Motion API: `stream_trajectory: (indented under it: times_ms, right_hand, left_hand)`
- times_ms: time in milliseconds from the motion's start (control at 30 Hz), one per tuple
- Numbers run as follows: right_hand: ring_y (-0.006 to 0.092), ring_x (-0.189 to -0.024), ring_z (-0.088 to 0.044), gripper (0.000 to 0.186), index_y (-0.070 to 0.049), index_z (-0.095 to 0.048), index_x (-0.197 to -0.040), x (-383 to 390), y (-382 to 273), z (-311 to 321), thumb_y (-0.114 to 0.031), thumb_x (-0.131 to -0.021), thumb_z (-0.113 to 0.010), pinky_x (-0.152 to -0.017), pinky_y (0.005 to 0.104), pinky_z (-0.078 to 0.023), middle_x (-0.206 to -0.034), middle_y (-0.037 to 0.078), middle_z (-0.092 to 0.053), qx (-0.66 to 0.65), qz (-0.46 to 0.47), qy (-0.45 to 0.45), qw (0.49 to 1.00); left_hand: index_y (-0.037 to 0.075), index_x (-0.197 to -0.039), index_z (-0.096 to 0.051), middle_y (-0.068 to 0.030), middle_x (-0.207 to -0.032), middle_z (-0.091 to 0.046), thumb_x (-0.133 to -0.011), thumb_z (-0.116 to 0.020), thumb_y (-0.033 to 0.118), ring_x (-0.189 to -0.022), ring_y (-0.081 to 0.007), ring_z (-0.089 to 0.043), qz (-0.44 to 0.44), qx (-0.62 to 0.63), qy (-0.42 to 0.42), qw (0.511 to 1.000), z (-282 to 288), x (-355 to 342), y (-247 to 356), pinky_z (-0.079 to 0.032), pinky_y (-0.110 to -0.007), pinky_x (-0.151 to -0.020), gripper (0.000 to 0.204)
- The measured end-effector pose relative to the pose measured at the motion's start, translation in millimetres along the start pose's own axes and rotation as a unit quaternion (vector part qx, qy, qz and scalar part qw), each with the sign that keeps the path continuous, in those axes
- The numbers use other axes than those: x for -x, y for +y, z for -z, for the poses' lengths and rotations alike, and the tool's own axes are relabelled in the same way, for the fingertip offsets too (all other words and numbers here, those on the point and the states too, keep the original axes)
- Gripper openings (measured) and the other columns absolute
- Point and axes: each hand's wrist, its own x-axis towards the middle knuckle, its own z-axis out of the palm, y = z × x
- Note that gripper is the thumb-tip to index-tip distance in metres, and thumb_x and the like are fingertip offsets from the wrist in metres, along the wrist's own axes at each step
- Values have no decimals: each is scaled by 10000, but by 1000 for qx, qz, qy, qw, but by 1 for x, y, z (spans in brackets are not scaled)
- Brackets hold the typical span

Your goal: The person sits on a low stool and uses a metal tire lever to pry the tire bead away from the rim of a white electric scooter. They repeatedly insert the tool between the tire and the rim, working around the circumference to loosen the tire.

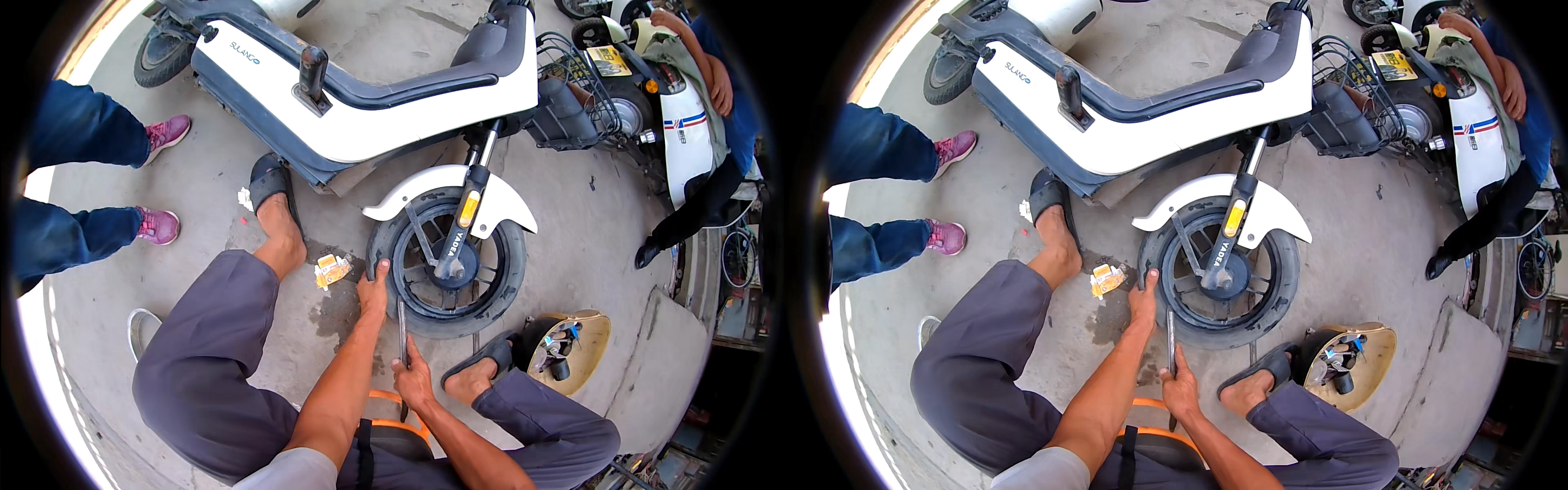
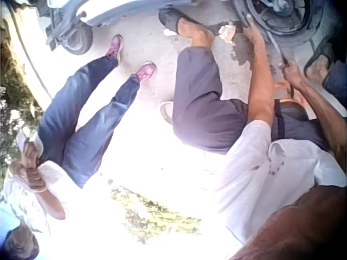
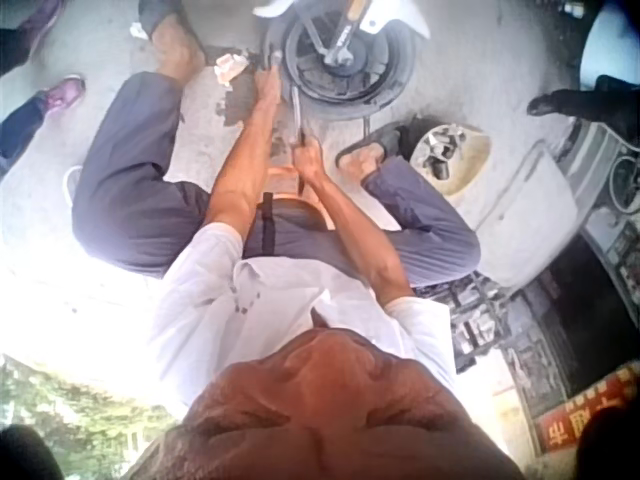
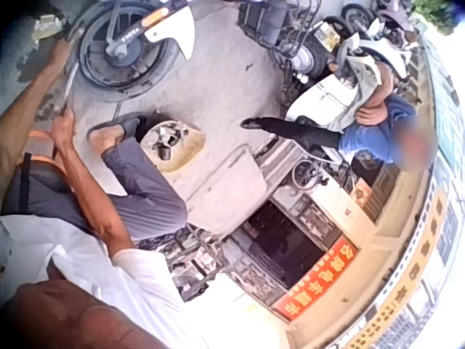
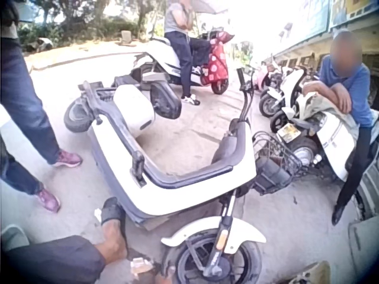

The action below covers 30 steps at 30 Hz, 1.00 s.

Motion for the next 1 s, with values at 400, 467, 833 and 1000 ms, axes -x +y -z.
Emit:
stream_trajectory:
  times_ms: [400, 467, 833, 1000]
  right_hand:
    - [369, -788, -676, 209, -34, -629, -1082, -11, -94, 148, -192, -994, -523, -713, 450, -504, -802, 177, -679, 340, 84, 12, 937]
    - [420, -823, -661, 244, -44, -635, -1006, -23, -111, 174, -270, -986, -545, -709, 502, -497, -833, 197, -689, 474, 133, 36, 869]
    - [371, -776, -691, 319, -87, -726, -840, -88, -179, 196, -369, -932, -609, -717, 466, -541, -739, 175, -693, 703, 205, -132, 669]
    - [308, -830, -724, 207, -123, -749, -816, -92, -200, 161, -283, -881, -633, -710, 415, -552, -806, 123, -730, 773, 231, -182, 562]
  left_hand:
    - [-56, -1101, -679, -193, -1007, -723, -807, -767, 569, -942, -300, -667, -36, -1, -30, 999, -2, -16, 48, -492, -402, -877, 696]
    - [-63, -1032, -689, -187, -912, -727, -804, -771, 565, -865, -283, -670, -55, -41, -24, 997, -1, -29, 42, -502, -412, -826, 673]
    - [-59, -1029, -700, -157, -904, -735, -802, -788, 543, -833, -232, -659, -48, -27, -4, 998, -5, -18, 45, -508, -367, -812, 649]
    - [-58, -1064, -694, -159, -924, -734, -798, -792, 540, -852, -236, -665, -42, -11, -14, 999, -3, -20, 40, -510, -370, -824, 662]
